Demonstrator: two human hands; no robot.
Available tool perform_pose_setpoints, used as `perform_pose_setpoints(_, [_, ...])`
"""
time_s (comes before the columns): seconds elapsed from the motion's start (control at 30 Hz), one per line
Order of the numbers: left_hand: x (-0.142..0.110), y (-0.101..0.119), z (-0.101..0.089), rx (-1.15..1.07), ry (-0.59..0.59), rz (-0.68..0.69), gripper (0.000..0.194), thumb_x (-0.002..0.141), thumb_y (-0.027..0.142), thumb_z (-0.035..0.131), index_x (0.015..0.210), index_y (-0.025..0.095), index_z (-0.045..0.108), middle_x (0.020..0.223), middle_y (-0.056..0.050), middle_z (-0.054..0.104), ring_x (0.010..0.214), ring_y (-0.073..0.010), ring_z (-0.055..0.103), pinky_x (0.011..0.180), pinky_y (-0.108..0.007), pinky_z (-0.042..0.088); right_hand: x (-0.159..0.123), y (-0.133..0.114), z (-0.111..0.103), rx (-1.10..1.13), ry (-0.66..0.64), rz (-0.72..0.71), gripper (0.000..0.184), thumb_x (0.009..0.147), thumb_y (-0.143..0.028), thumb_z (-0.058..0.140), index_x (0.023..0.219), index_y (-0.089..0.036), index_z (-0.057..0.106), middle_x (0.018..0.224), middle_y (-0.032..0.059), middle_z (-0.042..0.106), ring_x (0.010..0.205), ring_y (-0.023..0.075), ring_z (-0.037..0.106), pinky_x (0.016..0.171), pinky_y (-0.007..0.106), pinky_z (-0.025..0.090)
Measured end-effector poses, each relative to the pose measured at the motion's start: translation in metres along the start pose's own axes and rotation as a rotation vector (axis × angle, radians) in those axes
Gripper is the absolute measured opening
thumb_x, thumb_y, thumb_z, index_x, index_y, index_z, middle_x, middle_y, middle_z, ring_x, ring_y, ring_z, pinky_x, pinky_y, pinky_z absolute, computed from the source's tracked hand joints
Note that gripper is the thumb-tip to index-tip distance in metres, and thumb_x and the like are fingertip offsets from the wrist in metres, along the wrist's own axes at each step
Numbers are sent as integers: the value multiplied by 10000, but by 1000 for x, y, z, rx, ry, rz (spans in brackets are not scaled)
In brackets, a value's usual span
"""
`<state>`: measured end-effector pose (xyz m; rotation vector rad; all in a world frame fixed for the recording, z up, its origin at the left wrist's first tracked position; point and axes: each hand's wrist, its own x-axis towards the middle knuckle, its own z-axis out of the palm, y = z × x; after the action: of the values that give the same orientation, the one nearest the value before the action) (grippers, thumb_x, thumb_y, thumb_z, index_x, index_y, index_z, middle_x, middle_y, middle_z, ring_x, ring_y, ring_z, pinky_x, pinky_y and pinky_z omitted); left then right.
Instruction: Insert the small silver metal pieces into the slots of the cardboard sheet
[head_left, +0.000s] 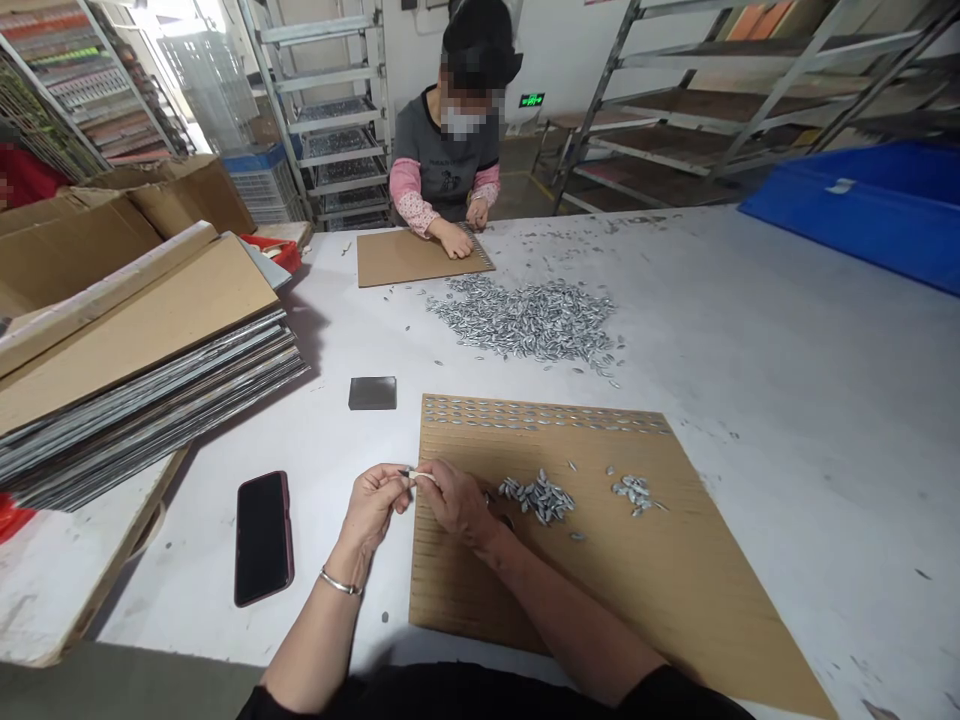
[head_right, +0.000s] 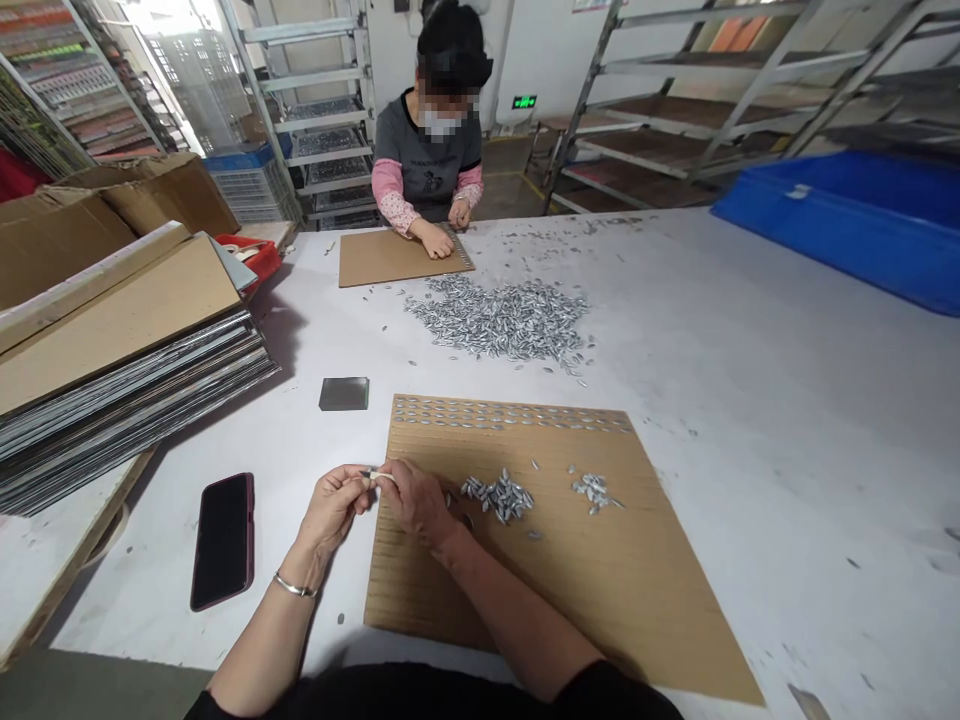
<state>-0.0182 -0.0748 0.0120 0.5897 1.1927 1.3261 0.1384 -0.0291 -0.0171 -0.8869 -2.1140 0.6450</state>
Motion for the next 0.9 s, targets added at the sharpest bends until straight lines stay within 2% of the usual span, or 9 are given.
perform_pose_setpoints(0.17, [0, -2, -1, 4, 2, 22, 232, 644, 280, 832, 791, 123, 744, 564, -5, 660, 426, -59, 460, 465, -207, 332, 1, 0, 0, 26, 30, 18, 175, 1002, -247, 439, 950, -204, 600, 869, 65, 705, 829, 204, 670, 759, 303, 517])
perform_pose_setpoints(0.3, [-2, 1, 1, 8, 16, 19, 239, 623, 273, 843, 776, 120, 741, 590, -18, 675, 432, -60, 471, 457, -206, 327, 1, 2, -1, 52, 88, 85, 179, 1006, -257, 437, 945, -202, 596, 837, 55, 703, 791, 194, 670, 745, 295, 524])
perform_pose_setpoints(0.53, [-1, 1, 0, 2, 20, 32, 234, 645, 280, 826, 799, 122, 744, 560, -8, 661, 423, -64, 467, 473, -218, 353, -1, 0, 0, 35, 30, -21, 182, 1011, -249, 424, 975, -200, 596, 878, 72, 706, 826, 200, 671, 771, 315, 539])
perform_pose_setpoints(0.67, [0, -1, -1, 18, 40, 43, 235, 645, 275, 819, 811, 125, 746, 535, 2, 643, 421, -66, 465, 478, -218, 357, 0, 0, 1, 20, 19, -17, 169, 1002, -240, 433, 982, -201, 596, 875, 72, 700, 833, 205, 670, 771, 320, 543])
perform_pose_setpoints(0.9, [0, -1, 0, 26, 68, 31, 252, 619, 281, 845, 780, 125, 730, 540, 2, 648, 416, -62, 468, 465, -211, 355, 0, 1, 1, 22, 74, 5, 164, 1004, -240, 434, 972, -203, 591, 891, 78, 709, 853, 205, 680, 784, 317, 547])
